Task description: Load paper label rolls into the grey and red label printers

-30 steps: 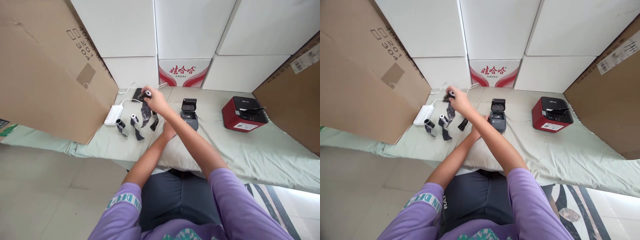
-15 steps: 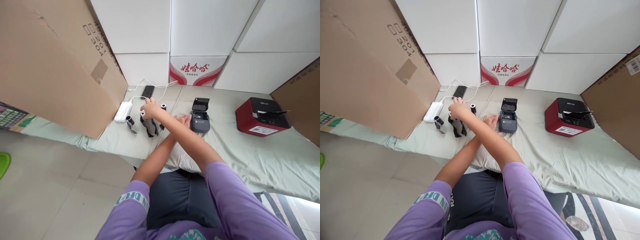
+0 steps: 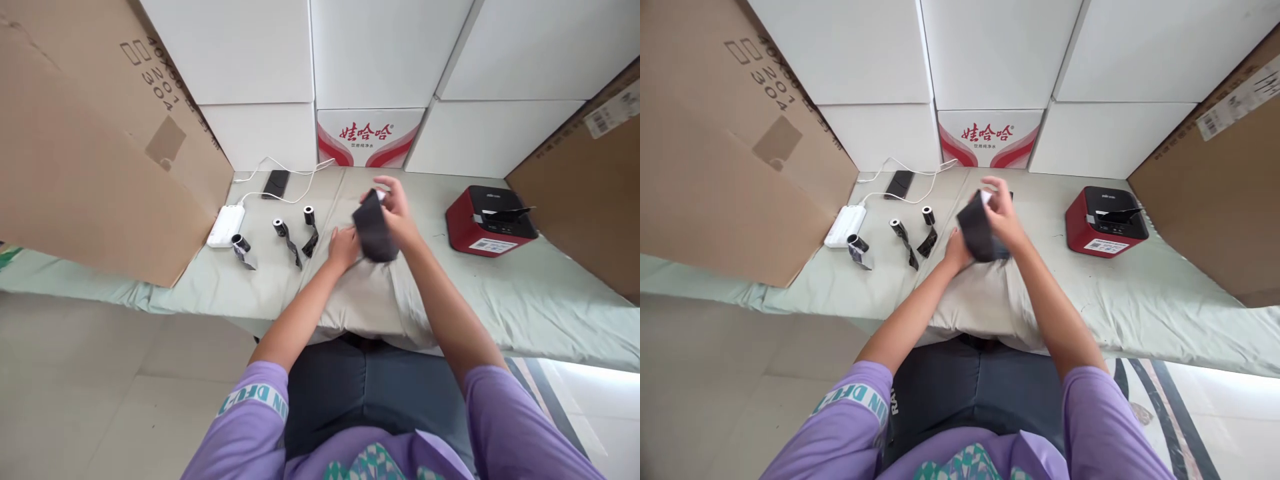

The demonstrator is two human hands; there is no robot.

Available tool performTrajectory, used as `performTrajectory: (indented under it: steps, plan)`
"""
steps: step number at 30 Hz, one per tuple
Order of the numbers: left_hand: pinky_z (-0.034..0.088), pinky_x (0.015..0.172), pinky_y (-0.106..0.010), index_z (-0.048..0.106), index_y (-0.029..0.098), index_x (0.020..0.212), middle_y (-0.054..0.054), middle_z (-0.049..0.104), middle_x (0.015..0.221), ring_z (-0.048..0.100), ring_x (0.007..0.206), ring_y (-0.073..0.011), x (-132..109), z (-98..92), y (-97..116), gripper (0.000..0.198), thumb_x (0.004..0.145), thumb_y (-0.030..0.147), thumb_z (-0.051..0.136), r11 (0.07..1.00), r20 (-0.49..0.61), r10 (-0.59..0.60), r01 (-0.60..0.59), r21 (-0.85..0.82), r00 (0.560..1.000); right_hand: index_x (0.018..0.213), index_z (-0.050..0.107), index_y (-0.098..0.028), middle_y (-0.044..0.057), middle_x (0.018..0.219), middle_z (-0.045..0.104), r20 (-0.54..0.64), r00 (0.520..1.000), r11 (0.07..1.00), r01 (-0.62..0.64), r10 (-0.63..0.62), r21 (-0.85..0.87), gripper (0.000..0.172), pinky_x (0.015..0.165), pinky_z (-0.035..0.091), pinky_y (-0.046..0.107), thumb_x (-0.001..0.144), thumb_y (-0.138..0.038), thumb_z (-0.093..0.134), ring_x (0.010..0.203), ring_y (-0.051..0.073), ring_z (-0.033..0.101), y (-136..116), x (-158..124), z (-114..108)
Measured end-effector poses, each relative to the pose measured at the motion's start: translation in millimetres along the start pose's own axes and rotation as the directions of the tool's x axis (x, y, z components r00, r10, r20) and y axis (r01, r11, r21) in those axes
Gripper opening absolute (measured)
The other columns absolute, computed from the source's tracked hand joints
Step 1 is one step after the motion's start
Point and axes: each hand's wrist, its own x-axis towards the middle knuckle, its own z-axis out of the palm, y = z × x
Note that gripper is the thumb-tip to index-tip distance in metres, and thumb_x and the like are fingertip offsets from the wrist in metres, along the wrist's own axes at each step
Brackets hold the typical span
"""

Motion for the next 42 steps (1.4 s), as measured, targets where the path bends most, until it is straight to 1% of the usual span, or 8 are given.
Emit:
performTrajectory:
  steps: [3, 7, 13, 19, 27, 33, 37, 42]
  plan:
    - [0.022, 0.138, -0.055, 0.078, 0.022, 0.125, -0.009, 0.076, 0.142, 0.063, 0.145, -0.0266, -0.8, -1.1, 3.4, 0.054, 0.116, 0.037, 0.027, 1.0, -0.01, 0.007, -0.007, -0.026, 1.0, 0.13, 0.057, -0.028, 0.006, 0.104, 0.08, -0.14, 0.99, 0.997, 0.011, -0.021, -0.074, 0.056, 0.088, 0.06, 0.044, 0.089, -0.061, 0.075, 0.096, 0.024, 0.075, 24.7, -11.2, -58.4]
    - [0.022, 0.138, -0.048, 0.079, 0.025, 0.123, -0.007, 0.075, 0.144, 0.062, 0.146, -0.022, -1.3, -1.5, 3.5, 0.055, 0.117, 0.037, 0.026, 0.999, -0.017, -0.021, 0.021, -0.042, 1.0, 0.118, 0.07, -0.021, 0.012, 0.11, 0.075, -0.105, 0.992, 0.921, 0.025, -0.071, -0.389, 0.052, 0.097, 0.059, 0.05, 0.086, -0.061, 0.075, 0.102, 0.029, 0.071, 56.6, -15.4, -85.8]
    - [0.021, 0.138, -0.047, 0.079, 0.026, 0.126, -0.006, 0.074, 0.145, 0.061, 0.146, -0.021, 0.2, -2.7, 1.8, 0.056, 0.117, 0.038, 0.025, 0.999, 0.001, -0.018, 0.018, -0.04, 1.0, 0.14, 0.068, -0.024, 0.012, 0.118, 0.071, 0.026, 0.996, 0.809, 0.087, -0.088, -0.581, 0.049, 0.105, 0.053, 0.052, 0.097, -0.047, 0.065, 0.112, 0.031, 0.065, 71.6, -19.7, -77.1]
    - [0.021, 0.138, -0.047, 0.078, 0.025, 0.129, -0.006, 0.074, 0.146, 0.061, 0.146, -0.0212, 0.0, -3.3, 2.2, 0.056, 0.117, 0.037, 0.025, 0.999, 0.005, -0.02, 0.02, -0.044, 1.0, 0.114, 0.071, -0.024, 0.012, 0.117, 0.076, 0.05, 0.999, 0.762, 0.021, 0.014, -0.647, 0.021, 0.103, 0.05, 0.051, 0.093, -0.029, 0.067, 0.11, 0.033, 0.062, 63.8, -20.7, -70.1]
    - [0.022, 0.137, -0.05, 0.077, 0.024, 0.132, -0.007, 0.074, 0.146, 0.063, 0.144, -0.0232, -0.4, -3.6, 1.0, 0.056, 0.117, 0.037, 0.025, 0.999, -0.007, -0.008, 0.008, -0.052, 1.0, 0.091, 0.077, -0.023, 0.013, 0.114, 0.072, -0.014, 0.997, 0.758, -0.071, 0.082, -0.648, 0.01, 0.114, 0.043, 0.06, 0.088, -0.025, 0.068, 0.117, 0.036, 0.057, 72.7, -16.7, -63.3]
    - [0.022, 0.137, -0.05, 0.077, 0.024, 0.133, -0.007, 0.074, 0.146, 0.063, 0.144, -0.0228, 0.7, -0.8, -4.0, 0.058, 0.117, 0.037, 0.023, 0.998, -0.016, 0.014, -0.015, -0.061, 1.0, 0.14, 0.059, -0.026, 0.015, 0.149, 0.059, -0.311, 0.944, 0.917, -0.22, 0.113, -0.334, 0.053, 0.115, 0.049, 0.053, 0.09, -0.045, 0.065, 0.132, 0.033, 0.056, 89.0, -6.4, -64.7]
    - [0.021, 0.137, -0.048, 0.077, 0.025, 0.133, -0.006, 0.074, 0.146, 0.063, 0.144, -0.0217, 1.6, -0.1, -5.7, 0.058, 0.116, 0.037, 0.023, 0.997, -0.01, 0.008, -0.009, -0.074, 1.0, 0.134, 0.059, -0.026, 0.012, 0.143, 0.066, -0.222, 0.954, 0.968, -0.23, 0.203, -0.104, 0.054, 0.114, 0.051, 0.047, 0.091, -0.058, 0.059, 0.128, 0.029, 0.062, 87.3, -7.6, -66.8]
    - [0.021, 0.137, -0.049, 0.077, 0.025, 0.132, -0.006, 0.075, 0.144, 0.065, 0.142, -0.0226, 1.4, 0.1, -6.1, 0.056, 0.116, 0.039, 0.025, 0.997, -0.017, 0.016, -0.017, -0.074, 1.0, 0.103, 0.071, -0.024, 0.009, 0.125, 0.072, -0.042, 0.973, 0.949, -0.23, 0.226, -0.218, 0.031, 0.112, 0.052, 0.049, 0.08, -0.045, 0.07, 0.126, 0.031, 0.062, 69.9, -23.1, -75.4]
